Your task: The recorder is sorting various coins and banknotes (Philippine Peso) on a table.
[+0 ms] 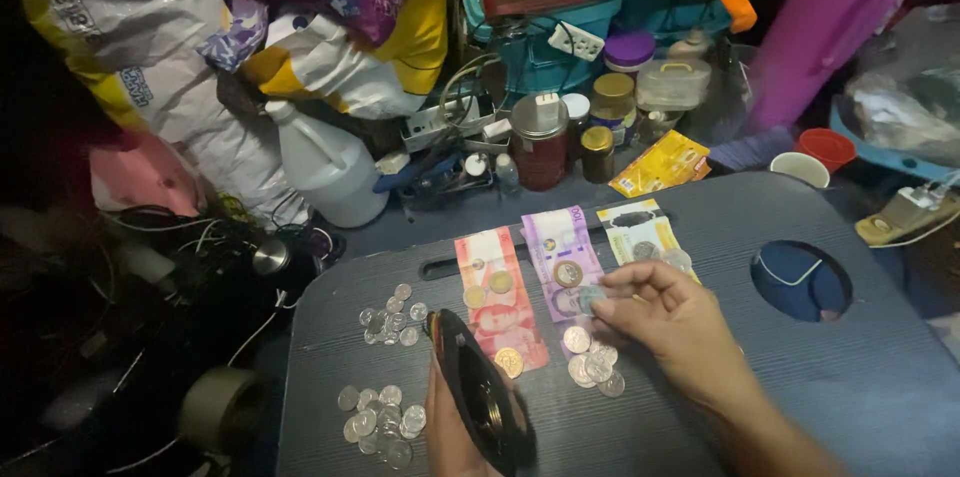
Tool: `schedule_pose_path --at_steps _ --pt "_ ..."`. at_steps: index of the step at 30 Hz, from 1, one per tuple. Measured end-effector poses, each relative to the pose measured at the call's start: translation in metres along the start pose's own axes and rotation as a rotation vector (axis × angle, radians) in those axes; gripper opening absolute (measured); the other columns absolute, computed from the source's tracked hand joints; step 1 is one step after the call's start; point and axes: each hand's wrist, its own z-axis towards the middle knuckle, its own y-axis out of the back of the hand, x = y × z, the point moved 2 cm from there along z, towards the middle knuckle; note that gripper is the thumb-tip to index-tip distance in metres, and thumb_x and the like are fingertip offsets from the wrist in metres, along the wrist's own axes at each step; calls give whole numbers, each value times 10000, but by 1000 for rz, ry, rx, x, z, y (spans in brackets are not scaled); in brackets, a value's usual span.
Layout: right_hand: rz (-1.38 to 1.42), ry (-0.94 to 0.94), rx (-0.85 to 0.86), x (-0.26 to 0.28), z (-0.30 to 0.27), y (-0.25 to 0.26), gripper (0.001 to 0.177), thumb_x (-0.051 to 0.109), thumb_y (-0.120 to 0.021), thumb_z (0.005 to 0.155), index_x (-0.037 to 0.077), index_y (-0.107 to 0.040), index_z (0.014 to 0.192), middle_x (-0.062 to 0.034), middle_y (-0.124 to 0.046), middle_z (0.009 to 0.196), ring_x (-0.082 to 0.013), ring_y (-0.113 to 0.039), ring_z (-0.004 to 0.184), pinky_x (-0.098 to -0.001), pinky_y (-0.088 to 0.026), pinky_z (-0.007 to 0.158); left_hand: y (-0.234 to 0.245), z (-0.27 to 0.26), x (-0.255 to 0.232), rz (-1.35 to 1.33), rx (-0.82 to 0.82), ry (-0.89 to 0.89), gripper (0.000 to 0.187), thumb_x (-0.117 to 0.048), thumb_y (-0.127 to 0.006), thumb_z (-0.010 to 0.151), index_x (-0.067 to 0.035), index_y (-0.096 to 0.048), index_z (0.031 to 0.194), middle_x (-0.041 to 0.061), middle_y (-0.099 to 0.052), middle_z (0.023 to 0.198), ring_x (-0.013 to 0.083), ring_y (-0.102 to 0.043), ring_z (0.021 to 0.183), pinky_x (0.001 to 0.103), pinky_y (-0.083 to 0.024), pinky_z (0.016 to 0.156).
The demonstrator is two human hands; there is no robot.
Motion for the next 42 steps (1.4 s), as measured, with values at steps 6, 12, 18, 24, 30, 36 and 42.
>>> schedule_pose_path --at_steps 6,12,18,24,30,36,42 --pt "-81 7 -45 5 -1 -3 307 -33 -722 852 -102 -697 1150 -151 -746 951 -186 -730 780 -301 -586 713 -85 34 -46 -23 -1 -21 418 -430 -388 1067 -330 -555 1436 112 -612 684 196 -608 485 322 -518 396" --pt "-102 22 -27 12 1 -1 334 -39 -708 838 -97 -686 1167 -129 -753 983 -167 -738 847 -278 -593 746 -83 36 -44 -27 -8 -6 473 -471 -361 1077 -38 -544 1127 114 -592 642 192 -573 433 321 -478 351" --pt "-271 73 -4 15 1 5 339 -22 -730 846 -52 -716 1183 -95 -756 989 -101 -705 857 -235 -572 774 -71 36 -37 -102 82 -93 392 -396 -397 1003 -133 -641 1160 118 -642 742 192 -581 487 314 -467 390" --pt "-787 185 3 26 -7 -6 231 116 -778 833 41 -779 1052 -44 -807 855 -93 -730 779 -254 -579 697 -60 44 -30 -157 272 -67 504 -475 -384 1076 -17 -589 1032 119 -642 804 220 -604 552 361 -503 482" --pt "-968 110 18 24 -13 -21 237 199 -762 815 87 -780 1023 -48 -804 814 -117 -766 719 -277 -585 674 -69 37 -34 -158 280 -72 495 -470 -362 1068 -33 -596 1071 128 -645 833 208 -597 563 350 -506 498" --pt "-950 89 113 23 -15 -30 185 182 -770 812 70 -783 958 -64 -785 795 -140 -731 703 -296 -562 649 -74 35 -37 -136 201 -65 413 -421 -373 1024 -101 -593 1163 111 -643 801 193 -597 536 331 -499 466" --pt "-1043 -16 169 27 -9 -18 201 227 -811 821 62 -781 934 -101 -747 741 -191 -679 675 -334 -545 634 -80 32 -43 -93 127 -2 393 -436 -373 1052 -93 -560 1091 109 -628 758 196 -593 516 343 -487 445"
